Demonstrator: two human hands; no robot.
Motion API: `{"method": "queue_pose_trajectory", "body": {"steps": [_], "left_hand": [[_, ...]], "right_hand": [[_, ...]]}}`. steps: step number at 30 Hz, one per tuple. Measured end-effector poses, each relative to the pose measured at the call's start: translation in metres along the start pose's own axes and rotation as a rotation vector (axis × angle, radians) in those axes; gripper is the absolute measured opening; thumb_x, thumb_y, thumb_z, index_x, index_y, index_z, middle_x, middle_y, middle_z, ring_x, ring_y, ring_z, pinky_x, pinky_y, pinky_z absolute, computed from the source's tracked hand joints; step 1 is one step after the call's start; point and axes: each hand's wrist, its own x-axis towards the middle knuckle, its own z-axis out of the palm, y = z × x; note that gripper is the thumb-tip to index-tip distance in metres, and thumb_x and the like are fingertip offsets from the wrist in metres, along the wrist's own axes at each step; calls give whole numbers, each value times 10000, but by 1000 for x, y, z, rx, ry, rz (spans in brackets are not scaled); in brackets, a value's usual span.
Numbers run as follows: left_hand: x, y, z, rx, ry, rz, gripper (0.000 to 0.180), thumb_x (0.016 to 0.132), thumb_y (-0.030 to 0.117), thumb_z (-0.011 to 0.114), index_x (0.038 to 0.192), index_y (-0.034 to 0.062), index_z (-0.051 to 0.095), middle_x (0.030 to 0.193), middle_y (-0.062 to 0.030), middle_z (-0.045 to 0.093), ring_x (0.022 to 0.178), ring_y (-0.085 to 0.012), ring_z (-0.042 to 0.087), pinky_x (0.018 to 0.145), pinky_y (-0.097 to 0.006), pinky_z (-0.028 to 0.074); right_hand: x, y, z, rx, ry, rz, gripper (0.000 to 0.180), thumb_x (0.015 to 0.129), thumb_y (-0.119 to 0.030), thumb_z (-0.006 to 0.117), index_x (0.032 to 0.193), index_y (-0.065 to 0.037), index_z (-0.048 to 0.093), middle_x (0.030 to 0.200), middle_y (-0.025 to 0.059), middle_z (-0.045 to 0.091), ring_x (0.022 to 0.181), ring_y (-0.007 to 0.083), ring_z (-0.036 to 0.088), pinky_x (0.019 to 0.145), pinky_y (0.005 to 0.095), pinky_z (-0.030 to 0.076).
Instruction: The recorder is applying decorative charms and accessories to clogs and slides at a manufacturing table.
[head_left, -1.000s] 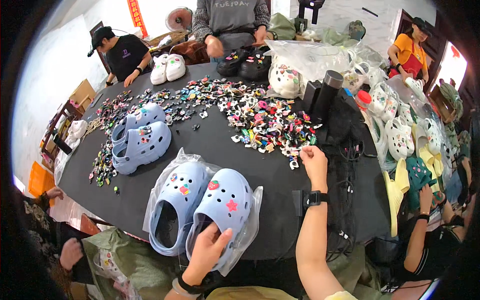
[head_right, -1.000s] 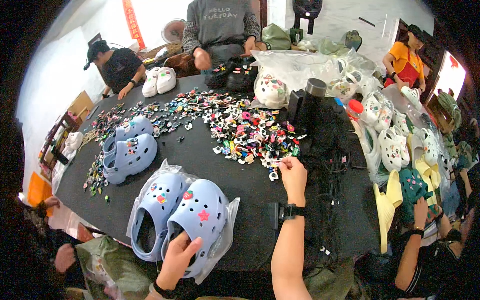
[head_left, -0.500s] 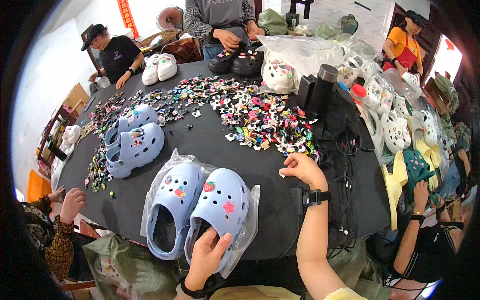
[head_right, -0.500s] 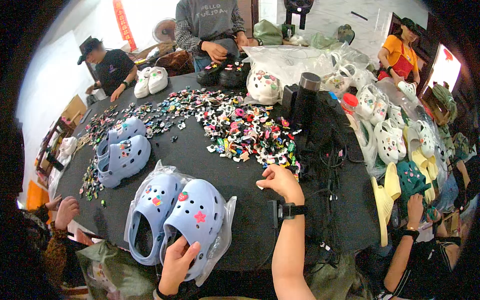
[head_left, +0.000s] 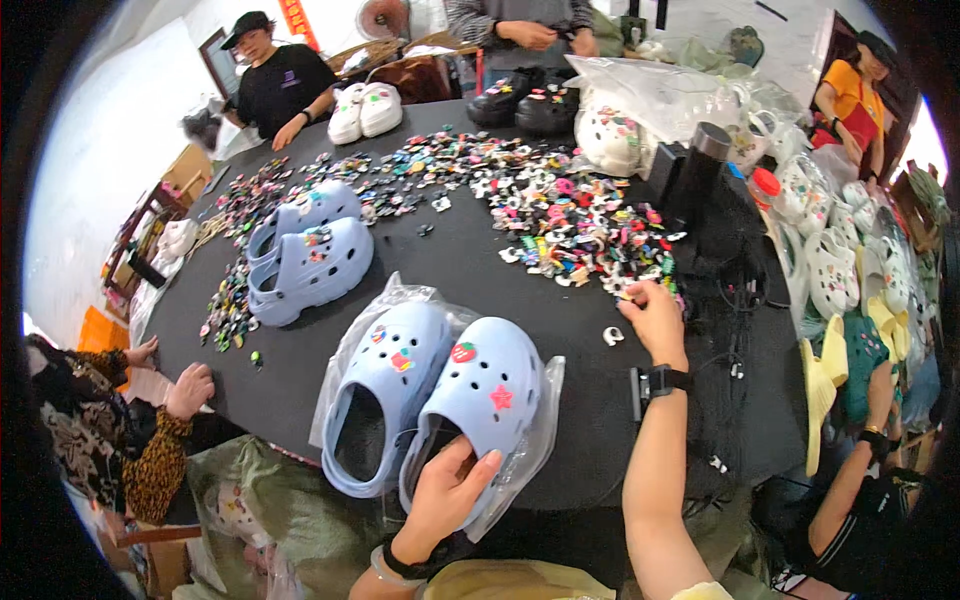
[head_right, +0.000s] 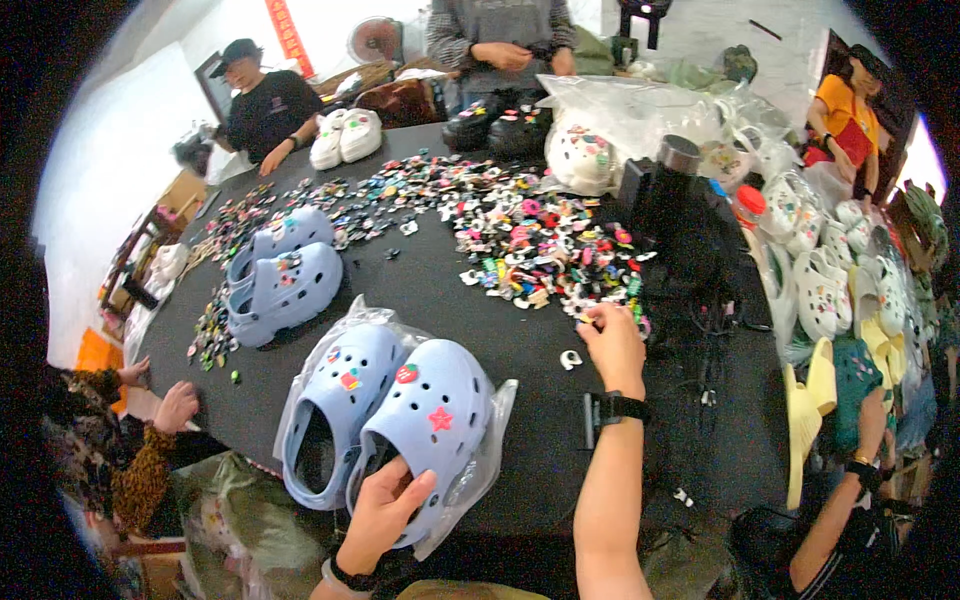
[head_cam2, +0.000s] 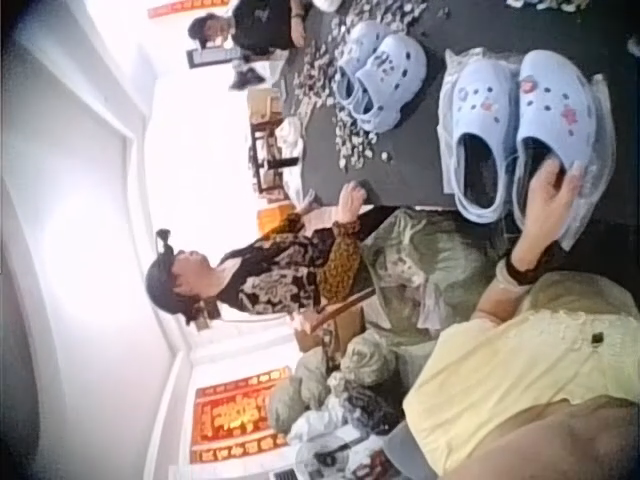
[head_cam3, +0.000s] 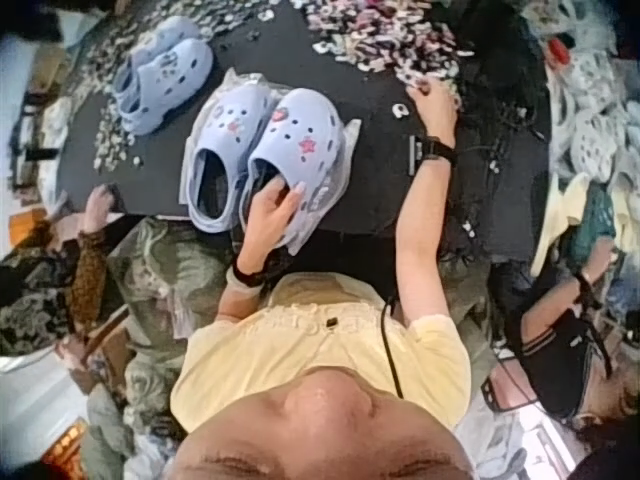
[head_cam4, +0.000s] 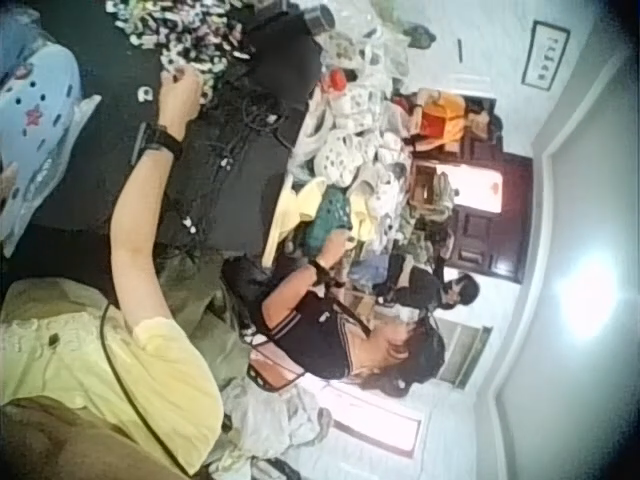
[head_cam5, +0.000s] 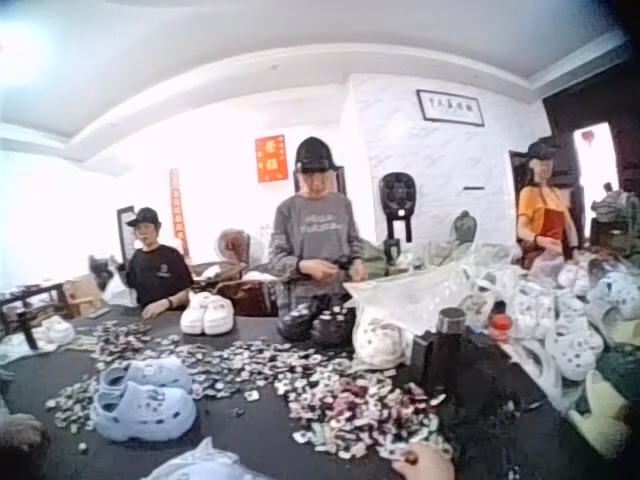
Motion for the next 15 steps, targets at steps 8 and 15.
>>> {"method": "queue_pose_trajectory", "body": {"steps": [8,15], "left_hand": [[0,-7,-3,-30,-18,32,306,871,117,548,1124,-49,498,985,-32,555,866,-65,498,759,-212,416],[0,-15,-3,209,52,67,354,810,159,618,1080,-38,500,880,-87,523,739,-132,498,692,-237,428]], "right_hand": [[3,6,13,129,-51,20,279,655,-119,711,880,-58,559,748,71,572,712,227,576,648,340,453],[2,2,3,362,-11,86,249,732,-129,669,921,-24,545,724,79,622,557,142,569,506,261,433]]}}
